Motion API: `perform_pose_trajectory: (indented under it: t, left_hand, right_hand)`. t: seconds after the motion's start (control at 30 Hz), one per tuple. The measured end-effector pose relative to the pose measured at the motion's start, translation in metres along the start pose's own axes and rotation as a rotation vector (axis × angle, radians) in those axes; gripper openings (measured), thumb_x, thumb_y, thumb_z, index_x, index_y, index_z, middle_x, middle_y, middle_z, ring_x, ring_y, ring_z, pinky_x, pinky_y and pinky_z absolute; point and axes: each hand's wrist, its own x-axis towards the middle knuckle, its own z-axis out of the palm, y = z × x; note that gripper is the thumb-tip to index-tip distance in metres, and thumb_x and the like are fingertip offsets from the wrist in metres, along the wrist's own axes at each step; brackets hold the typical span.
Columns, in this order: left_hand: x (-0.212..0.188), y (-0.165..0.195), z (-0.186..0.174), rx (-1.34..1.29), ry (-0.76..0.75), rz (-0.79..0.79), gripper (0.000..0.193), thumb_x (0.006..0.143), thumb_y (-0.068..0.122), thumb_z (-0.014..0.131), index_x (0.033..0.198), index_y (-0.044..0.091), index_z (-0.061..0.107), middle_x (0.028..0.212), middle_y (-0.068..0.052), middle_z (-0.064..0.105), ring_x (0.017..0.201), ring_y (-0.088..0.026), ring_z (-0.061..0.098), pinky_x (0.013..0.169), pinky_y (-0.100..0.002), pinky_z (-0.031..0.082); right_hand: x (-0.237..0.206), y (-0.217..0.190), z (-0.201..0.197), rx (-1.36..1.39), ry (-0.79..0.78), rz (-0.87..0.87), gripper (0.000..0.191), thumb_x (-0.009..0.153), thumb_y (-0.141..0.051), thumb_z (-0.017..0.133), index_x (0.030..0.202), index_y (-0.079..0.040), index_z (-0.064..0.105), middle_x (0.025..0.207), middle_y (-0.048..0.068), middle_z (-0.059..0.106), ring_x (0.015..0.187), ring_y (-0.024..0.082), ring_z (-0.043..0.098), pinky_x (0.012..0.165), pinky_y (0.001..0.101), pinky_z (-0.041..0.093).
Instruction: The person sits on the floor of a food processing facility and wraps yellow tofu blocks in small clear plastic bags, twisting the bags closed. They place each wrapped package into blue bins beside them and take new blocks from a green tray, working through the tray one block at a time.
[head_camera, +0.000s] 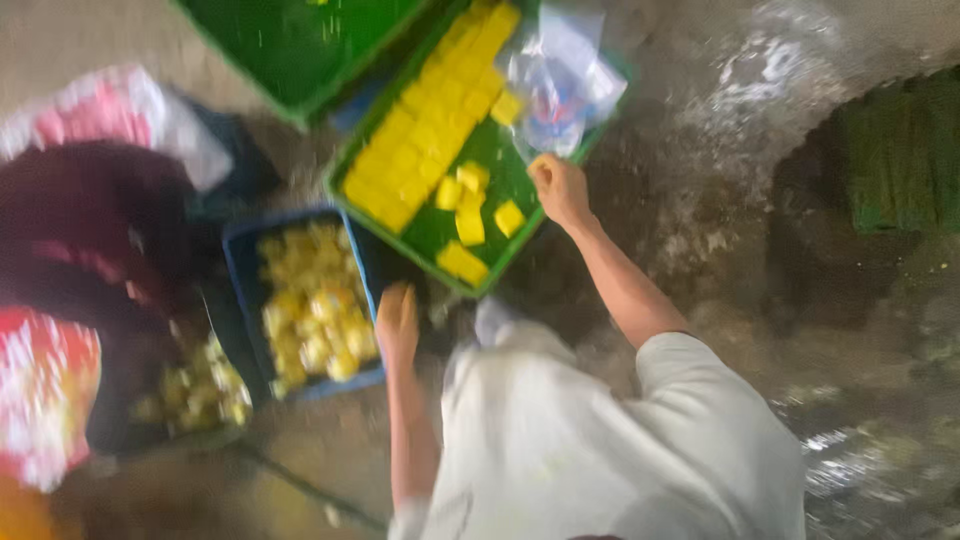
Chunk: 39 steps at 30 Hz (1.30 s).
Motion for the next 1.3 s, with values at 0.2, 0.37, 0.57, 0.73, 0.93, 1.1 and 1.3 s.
perform_pose_trajectory:
  t: [0.2, 0.37, 0.57, 0.73, 0.93, 1.1, 1.3]
  left_hand:
    - [0.030, 0.076, 0.111, -0.485, -0.515, 0.071, 0.018, 0.095, 0.016, 0.079, 0.103, 0.000, 0.074, 0.095, -0.008, 0.072, 0.086, -0.011, 0.062, 0.076, -0.031, 0.054]
    - [-0.028, 0.081, 0.117, 0.165, -0.021, 0.010, 0.044, 0.084, 0.032, 0.088, 0.073, -0.003, 0.065, 0.063, -0.018, 0.059, 0.054, -0.021, 0.045, 0.054, -0.038, 0.044]
    - [-0.085, 0.079, 0.129, -0.199, 0.255, -0.186, 0.022, 0.093, 0.026, 0.074, 0.093, 0.004, 0.072, 0.075, -0.009, 0.070, 0.062, -0.010, 0.058, 0.058, -0.030, 0.049]
    - [-0.089, 0.065, 0.125, -0.508, 0.076, -0.034, 0.017, 0.085, 0.012, 0.076, 0.098, 0.003, 0.069, 0.085, -0.006, 0.067, 0.075, -0.009, 0.063, 0.069, -0.025, 0.053]
    - [-0.084, 0.056, 0.124, 0.187, 0.781, -0.058, 0.029, 0.088, 0.006, 0.086, 0.086, -0.002, 0.058, 0.077, -0.012, 0.055, 0.071, -0.022, 0.054, 0.067, -0.033, 0.046]
    - [-0.078, 0.055, 0.126, -0.382, 0.534, -0.251, 0.026, 0.074, -0.004, 0.069, 0.097, 0.008, 0.065, 0.086, -0.003, 0.068, 0.076, -0.012, 0.066, 0.066, -0.029, 0.055]
    - [-0.044, 0.069, 0.167, -0.527, 0.124, -0.015, 0.022, 0.088, -0.006, 0.065, 0.107, 0.005, 0.064, 0.095, -0.004, 0.066, 0.090, -0.011, 0.063, 0.079, -0.028, 0.053]
  right_hand:
    - [-0.093, -0.018, 0.000, 0.445, -0.594, 0.204, 0.018, 0.078, -0.009, 0.078, 0.070, -0.006, 0.062, 0.063, 0.002, 0.058, 0.061, 0.008, 0.050, 0.054, 0.0318, 0.043]
    - [-0.123, -0.003, 0.027, 0.324, -0.351, 0.143, 0.024, 0.087, -0.005, 0.069, 0.070, -0.004, 0.053, 0.063, 0.004, 0.048, 0.060, 0.009, 0.044, 0.054, 0.0344, 0.038]
    - [-0.120, 0.002, 0.011, 0.271, -0.366, 0.034, 0.019, 0.089, -0.006, 0.070, 0.079, -0.003, 0.053, 0.065, 0.006, 0.049, 0.059, 0.012, 0.043, 0.056, 0.0342, 0.039]
    - [-0.114, -0.024, 0.000, 0.572, -0.995, -0.003, 0.017, 0.080, -0.007, 0.079, 0.085, -0.008, 0.063, 0.069, 0.002, 0.058, 0.064, 0.007, 0.050, 0.056, 0.0294, 0.044]
    - [-0.130, -0.029, 0.003, 0.315, -0.638, 0.138, 0.013, 0.083, -0.002, 0.066, 0.095, -0.009, 0.068, 0.065, 0.008, 0.062, 0.057, 0.015, 0.059, 0.056, 0.0332, 0.047]
    - [-0.118, -0.006, -0.001, 0.293, -0.667, -0.355, 0.037, 0.080, 0.005, 0.061, 0.108, -0.015, 0.074, 0.094, 0.010, 0.075, 0.085, 0.024, 0.072, 0.076, 0.0381, 0.057]
    - [-0.041, 0.010, -0.038, 0.524, -0.881, -0.134, 0.030, 0.105, -0.007, 0.056, 0.134, -0.008, 0.061, 0.107, 0.007, 0.077, 0.097, 0.018, 0.074, 0.088, 0.0312, 0.058]
